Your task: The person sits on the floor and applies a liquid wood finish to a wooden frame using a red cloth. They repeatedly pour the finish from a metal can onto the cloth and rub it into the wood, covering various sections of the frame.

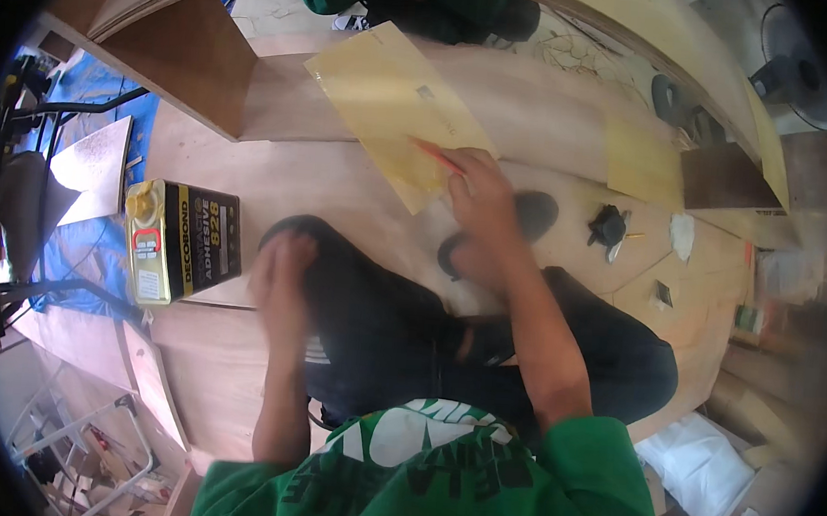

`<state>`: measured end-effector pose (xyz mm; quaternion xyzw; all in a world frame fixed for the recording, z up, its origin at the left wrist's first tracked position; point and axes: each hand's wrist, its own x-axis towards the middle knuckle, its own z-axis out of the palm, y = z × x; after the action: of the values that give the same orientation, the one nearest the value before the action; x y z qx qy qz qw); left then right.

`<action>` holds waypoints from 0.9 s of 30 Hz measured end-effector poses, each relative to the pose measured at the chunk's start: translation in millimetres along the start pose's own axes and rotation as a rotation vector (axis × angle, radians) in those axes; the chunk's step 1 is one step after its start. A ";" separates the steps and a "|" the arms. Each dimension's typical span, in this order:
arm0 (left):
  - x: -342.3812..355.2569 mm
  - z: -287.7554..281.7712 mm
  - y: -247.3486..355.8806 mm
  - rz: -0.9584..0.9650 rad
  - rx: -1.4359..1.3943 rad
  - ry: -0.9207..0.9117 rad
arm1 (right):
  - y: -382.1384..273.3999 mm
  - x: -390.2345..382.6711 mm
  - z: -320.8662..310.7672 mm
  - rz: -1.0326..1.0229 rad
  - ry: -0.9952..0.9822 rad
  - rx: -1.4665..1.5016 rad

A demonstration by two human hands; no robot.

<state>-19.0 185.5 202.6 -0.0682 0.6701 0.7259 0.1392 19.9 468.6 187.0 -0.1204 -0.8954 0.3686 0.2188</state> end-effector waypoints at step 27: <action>116.9 102.6 -70.8 -0.498 -0.473 -0.472 | -3.0 28.3 6.6 0.050 -0.125 -0.636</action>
<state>-100.5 304.7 111.3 -0.0901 0.3975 0.7998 0.4408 -8.2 473.2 193.5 -0.1816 -0.9742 0.0825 0.1056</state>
